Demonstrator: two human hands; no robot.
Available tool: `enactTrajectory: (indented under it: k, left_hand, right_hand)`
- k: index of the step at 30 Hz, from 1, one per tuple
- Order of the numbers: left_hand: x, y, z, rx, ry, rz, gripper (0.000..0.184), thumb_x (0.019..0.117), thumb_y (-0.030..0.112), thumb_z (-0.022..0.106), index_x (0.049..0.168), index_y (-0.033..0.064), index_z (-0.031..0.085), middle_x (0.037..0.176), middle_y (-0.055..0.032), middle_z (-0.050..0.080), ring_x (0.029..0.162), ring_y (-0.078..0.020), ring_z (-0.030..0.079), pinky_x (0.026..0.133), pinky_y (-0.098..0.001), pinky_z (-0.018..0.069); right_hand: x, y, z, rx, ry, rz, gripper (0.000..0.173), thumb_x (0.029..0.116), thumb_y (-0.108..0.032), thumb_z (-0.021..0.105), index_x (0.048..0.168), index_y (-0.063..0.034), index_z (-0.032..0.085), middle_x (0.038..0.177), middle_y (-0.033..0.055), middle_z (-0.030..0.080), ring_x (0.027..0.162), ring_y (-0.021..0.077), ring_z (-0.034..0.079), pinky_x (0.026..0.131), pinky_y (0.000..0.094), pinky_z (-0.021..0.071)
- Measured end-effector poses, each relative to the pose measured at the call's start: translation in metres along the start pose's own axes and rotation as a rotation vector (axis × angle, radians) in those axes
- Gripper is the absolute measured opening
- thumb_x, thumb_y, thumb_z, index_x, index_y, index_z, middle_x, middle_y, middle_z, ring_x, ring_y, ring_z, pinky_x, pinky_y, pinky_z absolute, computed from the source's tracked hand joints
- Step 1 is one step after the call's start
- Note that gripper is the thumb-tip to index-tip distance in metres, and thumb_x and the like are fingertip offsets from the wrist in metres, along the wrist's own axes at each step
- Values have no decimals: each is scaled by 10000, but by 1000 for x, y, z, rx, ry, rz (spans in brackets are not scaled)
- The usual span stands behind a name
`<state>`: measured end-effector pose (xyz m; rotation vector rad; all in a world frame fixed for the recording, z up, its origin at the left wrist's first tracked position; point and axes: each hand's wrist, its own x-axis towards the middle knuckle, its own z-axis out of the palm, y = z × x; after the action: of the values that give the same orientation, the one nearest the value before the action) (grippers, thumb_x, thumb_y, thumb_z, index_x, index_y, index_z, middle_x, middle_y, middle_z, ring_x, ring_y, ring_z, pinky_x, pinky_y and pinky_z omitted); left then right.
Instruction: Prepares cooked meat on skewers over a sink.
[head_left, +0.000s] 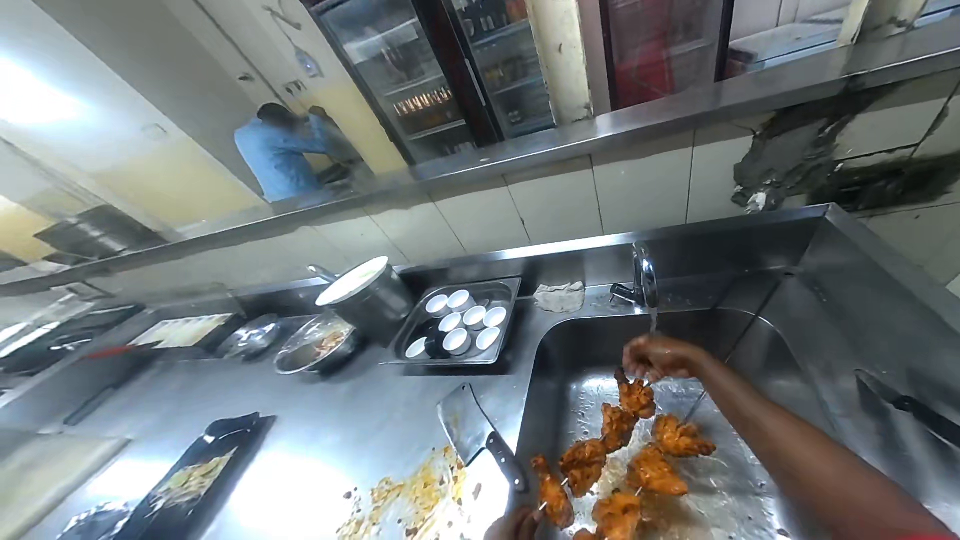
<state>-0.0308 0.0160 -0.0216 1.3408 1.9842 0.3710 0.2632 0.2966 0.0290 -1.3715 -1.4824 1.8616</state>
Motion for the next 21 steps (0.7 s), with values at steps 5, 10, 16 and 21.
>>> enactTrajectory:
  k: [5, 10, 16, 21]
  left_hand:
    - [-1, 3, 0, 4, -5, -4, 331, 1060, 230, 546, 1112, -43, 725, 908, -174, 720, 843, -287, 684, 860, -512, 527]
    - [-1, 2, -1, 2, -3, 2, 318, 1058, 226, 546, 1110, -28, 730, 896, -153, 720, 826, -259, 681, 853, -488, 531]
    - [3, -1, -2, -12, -21, -6, 315, 1067, 235, 537, 1111, -11, 729, 871, -128, 709, 800, -235, 665, 824, -461, 532]
    - [1, 2, -1, -22, -27, -11, 323, 1071, 235, 526, 1122, -14, 725, 897, -141, 711, 825, -257, 671, 843, -481, 531]
  right_hand:
    - [28, 0, -15, 341, 390, -58, 234, 1089, -134, 457, 1269, -1, 523, 891, 49, 543, 680, 95, 526, 633, 253, 476]
    - [41, -2, -7, 1004, 380, -41, 199, 1078, -215, 392, 901, -163, 468, 675, -51, 465, 487, 28, 425, 452, 168, 388]
    - [-28, -6, 44, -111, -166, -42, 232, 1094, -155, 445, 1254, -37, 564, 973, 74, 623, 739, 134, 627, 673, 304, 553]
    - [16, -3, 5, 454, 407, -85, 205, 1065, -81, 468, 1226, 20, 544, 928, 88, 567, 718, 131, 572, 691, 279, 523]
